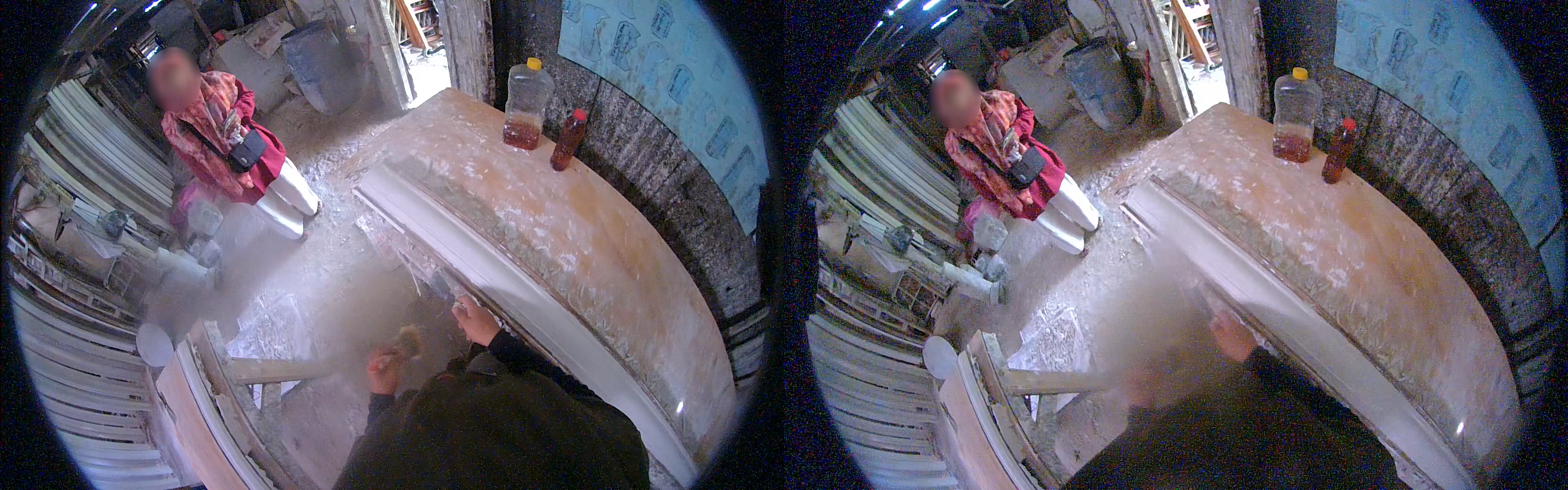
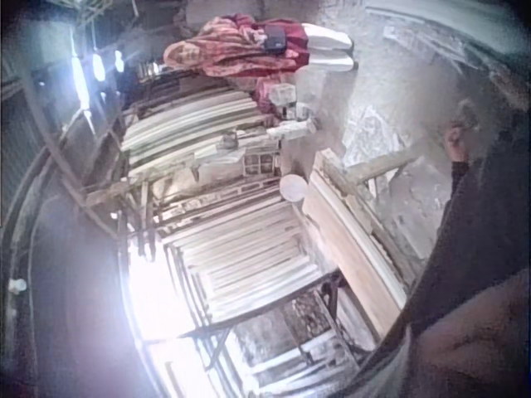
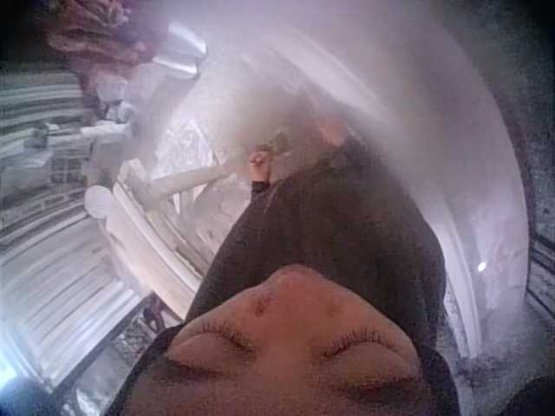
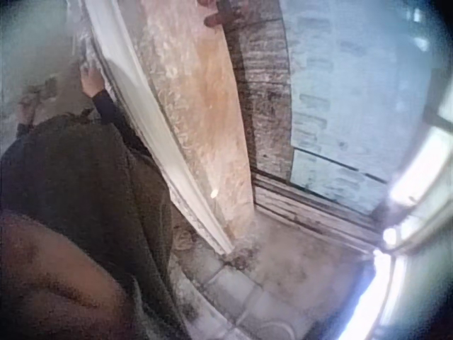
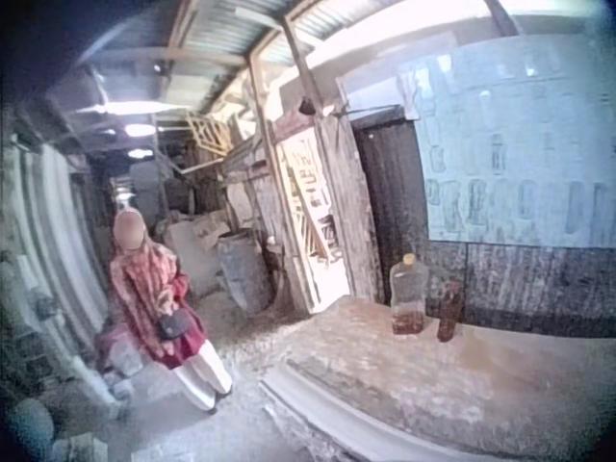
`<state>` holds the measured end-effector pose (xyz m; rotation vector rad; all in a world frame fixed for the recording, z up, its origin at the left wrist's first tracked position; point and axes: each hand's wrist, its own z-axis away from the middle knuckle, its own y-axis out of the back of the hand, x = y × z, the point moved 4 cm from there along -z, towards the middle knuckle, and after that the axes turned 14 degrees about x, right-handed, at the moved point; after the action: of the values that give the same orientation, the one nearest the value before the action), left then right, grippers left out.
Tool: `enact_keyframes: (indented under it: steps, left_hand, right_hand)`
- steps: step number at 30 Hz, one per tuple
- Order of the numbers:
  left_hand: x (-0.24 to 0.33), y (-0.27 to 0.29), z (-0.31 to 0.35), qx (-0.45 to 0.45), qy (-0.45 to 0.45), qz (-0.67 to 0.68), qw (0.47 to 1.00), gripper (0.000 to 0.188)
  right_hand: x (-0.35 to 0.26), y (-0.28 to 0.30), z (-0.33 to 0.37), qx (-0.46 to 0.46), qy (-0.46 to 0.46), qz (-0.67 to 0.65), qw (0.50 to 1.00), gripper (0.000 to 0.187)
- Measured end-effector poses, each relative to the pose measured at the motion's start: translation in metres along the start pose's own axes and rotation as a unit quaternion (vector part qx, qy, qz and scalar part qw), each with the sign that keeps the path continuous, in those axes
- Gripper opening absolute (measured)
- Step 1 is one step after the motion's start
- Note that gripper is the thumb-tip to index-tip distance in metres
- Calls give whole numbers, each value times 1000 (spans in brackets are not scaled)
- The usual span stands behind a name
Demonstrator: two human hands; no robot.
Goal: The person scrapes a white substance from the edge of a large curved wooden panel using a scraper in the right hand and a brush in the left hand. The person repeatedly scrapes and brushes along the same edge while another person stands nearby.
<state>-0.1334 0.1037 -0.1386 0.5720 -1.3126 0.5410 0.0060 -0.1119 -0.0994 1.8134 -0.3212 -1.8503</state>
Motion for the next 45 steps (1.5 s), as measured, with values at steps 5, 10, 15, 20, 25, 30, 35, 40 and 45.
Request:
enact_keyframes:
  steps: [5,10,15,20,25,30,35,40,45]
  left_hand:
    - [18,-28,-23,24,-125,-56,990,9]
    - [32,-74,-51,-35,-84,24,996,13]
    - [37,-121,-92,-80,-202,4,976,12]
    - [121,-108,-178,-77,-538,-142,827,9]
    - [153,-72,-241,-43,-382,-141,912,8]
    - [109,-42,-277,-67,-256,-59,962,9]
    - [91,-46,-275,-85,-204,-126,967,9]
    - [117,-50,-271,-123,-290,-94,945,10]
    - [122,-56,-280,-144,-260,-73,952,10]
  right_hand:
    - [24,10,-19,35,0,1,999,35]
    - [-12,37,-22,31,-33,-134,990,32]
    - [-2,46,-20,55,-128,-201,970,29]
    - [-3,36,-32,49,-91,-117,988,31]
    - [-13,-9,-64,46,75,-51,995,40]
    - [-24,-53,-107,36,-41,4,998,40]
    - [-63,-72,-145,91,-15,64,994,40]
    - [-93,-87,-170,51,-34,30,998,40]
    - [-84,-110,-191,79,-25,55,995,36]
